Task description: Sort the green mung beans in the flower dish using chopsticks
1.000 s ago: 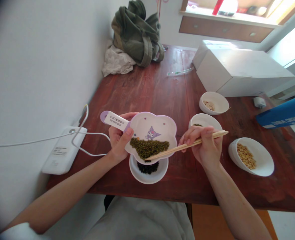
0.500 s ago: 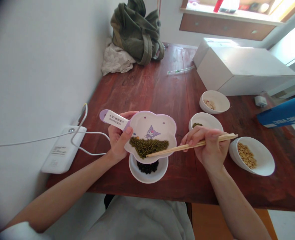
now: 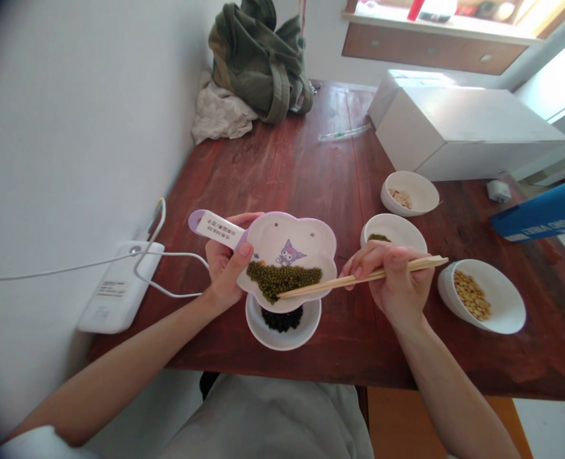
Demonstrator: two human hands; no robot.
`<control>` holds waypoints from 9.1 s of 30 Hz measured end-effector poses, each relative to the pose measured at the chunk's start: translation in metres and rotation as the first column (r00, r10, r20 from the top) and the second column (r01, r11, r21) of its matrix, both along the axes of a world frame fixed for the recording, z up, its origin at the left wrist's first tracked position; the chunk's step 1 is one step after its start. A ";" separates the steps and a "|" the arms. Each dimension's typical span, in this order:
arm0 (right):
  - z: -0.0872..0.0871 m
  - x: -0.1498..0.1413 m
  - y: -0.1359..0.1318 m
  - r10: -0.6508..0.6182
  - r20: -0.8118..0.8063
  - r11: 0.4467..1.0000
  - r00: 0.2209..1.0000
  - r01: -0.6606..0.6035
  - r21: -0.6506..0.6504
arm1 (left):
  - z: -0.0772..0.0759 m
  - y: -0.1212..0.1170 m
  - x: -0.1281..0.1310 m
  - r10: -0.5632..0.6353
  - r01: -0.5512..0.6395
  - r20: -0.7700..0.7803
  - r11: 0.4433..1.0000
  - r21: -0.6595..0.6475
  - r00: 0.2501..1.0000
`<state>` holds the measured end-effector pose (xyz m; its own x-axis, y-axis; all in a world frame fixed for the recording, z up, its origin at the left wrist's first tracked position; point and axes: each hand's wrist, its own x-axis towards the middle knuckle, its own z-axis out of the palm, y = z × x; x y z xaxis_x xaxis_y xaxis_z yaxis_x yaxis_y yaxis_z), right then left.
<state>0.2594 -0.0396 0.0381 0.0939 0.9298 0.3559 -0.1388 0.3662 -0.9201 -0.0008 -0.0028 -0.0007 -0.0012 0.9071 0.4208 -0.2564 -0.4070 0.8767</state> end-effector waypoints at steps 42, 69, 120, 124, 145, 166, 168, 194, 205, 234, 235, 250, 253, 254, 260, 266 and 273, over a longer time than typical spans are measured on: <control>-0.002 0.009 0.001 0.018 0.018 0.982 1.000 -0.021 0.188 | -0.002 0.002 0.001 -0.003 0.003 -0.002 0.999 0.039 1.000; 0.001 0.007 0.004 0.021 0.028 0.989 0.999 -0.025 0.144 | -0.006 0.002 -0.001 0.005 -0.005 -0.022 1.000 0.017 1.000; 0.003 0.012 0.001 0.030 0.067 0.992 0.997 -0.037 0.119 | 0.002 0.001 0.002 -0.012 0.013 -0.017 1.000 0.026 1.000; 0.000 0.010 0.005 0.049 0.009 0.997 0.999 -0.049 0.066 | 0.001 0.000 0.002 -0.017 0.017 -0.011 1.000 0.023 1.000; 0.006 0.011 0.003 0.035 0.020 0.997 0.999 -0.036 0.075 | 0.001 0.002 0.001 -0.017 0.017 -0.008 1.000 0.026 1.000; 0.006 0.009 0.007 0.062 -0.017 0.998 0.998 -0.062 0.033 | -0.002 0.002 -0.001 -0.007 0.007 -0.004 1.000 0.017 1.000; 0.005 0.008 0.006 0.066 -0.030 0.997 0.997 -0.065 0.037 | -0.002 0.002 -0.001 -0.004 0.004 -0.015 1.000 0.021 1.000; -0.001 0.002 0.007 0.113 -0.072 0.993 0.991 -0.115 -0.018 | -0.001 0.002 0.001 0.000 0.000 0.000 0.999 0.037 1.000; 0.005 0.010 0.007 0.035 -0.023 0.999 0.999 -0.034 0.029 | 0.001 0.001 -0.001 0.013 -0.013 -0.011 1.000 0.023 1.000; -0.004 0.000 0.014 -0.066 0.014 0.998 0.998 0.066 -0.003 | -0.010 0.007 0.004 0.083 -0.083 -0.002 0.996 0.025 0.997; -0.004 0.000 0.014 -0.060 0.008 0.998 0.998 0.060 -0.012 | -0.011 0.007 0.004 0.090 -0.089 -0.009 0.996 0.026 0.996; 0.003 0.002 0.018 -0.133 -0.058 0.990 0.989 0.136 0.046 | -0.013 0.010 0.002 0.066 -0.064 -0.021 0.993 0.099 0.998; 0.002 0.001 0.020 -0.146 -0.076 0.987 0.986 0.150 0.051 | -0.012 0.009 0.003 0.060 -0.059 0.000 0.993 0.101 0.998; 0.002 0.001 0.020 -0.141 -0.080 0.988 0.987 0.145 0.050 | -0.012 0.009 0.003 0.055 -0.055 -0.001 0.993 0.101 0.998; 0.006 0.008 0.023 -0.027 -0.139 0.994 0.990 0.042 0.105 | -0.011 0.010 0.002 0.056 -0.054 -0.022 0.995 0.078 0.998; 0.011 0.015 0.018 0.137 -0.116 0.957 0.984 -0.101 0.273 | -0.008 0.012 0.002 0.077 -0.077 -0.011 0.996 0.036 0.997; -0.003 0.011 0.006 0.262 0.133 0.953 0.956 -0.278 0.123 | -0.013 0.013 0.000 0.122 -0.124 0.054 0.992 0.019 0.991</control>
